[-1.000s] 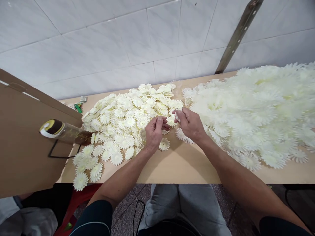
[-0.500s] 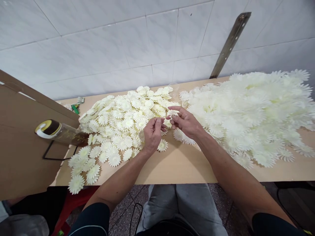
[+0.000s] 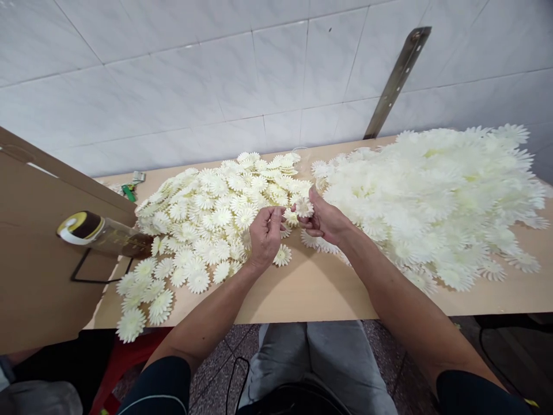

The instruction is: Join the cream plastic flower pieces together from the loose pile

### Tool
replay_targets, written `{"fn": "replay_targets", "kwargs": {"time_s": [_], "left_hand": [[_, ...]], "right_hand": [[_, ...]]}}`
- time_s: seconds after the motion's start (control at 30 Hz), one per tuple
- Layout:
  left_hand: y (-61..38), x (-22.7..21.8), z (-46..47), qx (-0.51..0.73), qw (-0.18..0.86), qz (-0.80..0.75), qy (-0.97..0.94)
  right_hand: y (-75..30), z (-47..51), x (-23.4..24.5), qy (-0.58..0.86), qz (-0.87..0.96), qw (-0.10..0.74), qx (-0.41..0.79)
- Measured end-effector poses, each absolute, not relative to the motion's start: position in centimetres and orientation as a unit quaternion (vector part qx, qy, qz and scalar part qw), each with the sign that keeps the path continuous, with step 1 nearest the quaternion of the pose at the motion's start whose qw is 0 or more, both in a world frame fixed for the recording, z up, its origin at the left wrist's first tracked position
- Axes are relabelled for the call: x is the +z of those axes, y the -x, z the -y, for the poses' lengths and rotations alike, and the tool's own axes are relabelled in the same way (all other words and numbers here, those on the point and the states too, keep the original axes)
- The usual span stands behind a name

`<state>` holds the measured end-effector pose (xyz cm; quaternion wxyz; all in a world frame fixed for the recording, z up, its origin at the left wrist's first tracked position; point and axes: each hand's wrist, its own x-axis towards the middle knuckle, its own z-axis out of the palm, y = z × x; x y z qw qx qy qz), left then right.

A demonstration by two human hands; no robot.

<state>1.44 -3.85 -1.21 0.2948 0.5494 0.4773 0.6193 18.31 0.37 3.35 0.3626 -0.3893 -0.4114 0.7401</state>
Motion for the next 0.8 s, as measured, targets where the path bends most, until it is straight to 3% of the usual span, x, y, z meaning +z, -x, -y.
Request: {"fn": "replay_targets", "kwargs": {"time_s": [0.43, 0.8], "left_hand": [[-1.6, -1.3, 4.0, 0.612, 0.284, -0.471, -0.568], [-1.6, -1.2, 3.8, 0.624, 0.265, -0.465, -0.569]], "right_hand": [[-18.5, -0.9, 2.0, 0.397, 0.412, 0.503, 0.647], [-18.6, -0.4, 2.0, 0.302, 0.491, 0.444, 0.686]]}}
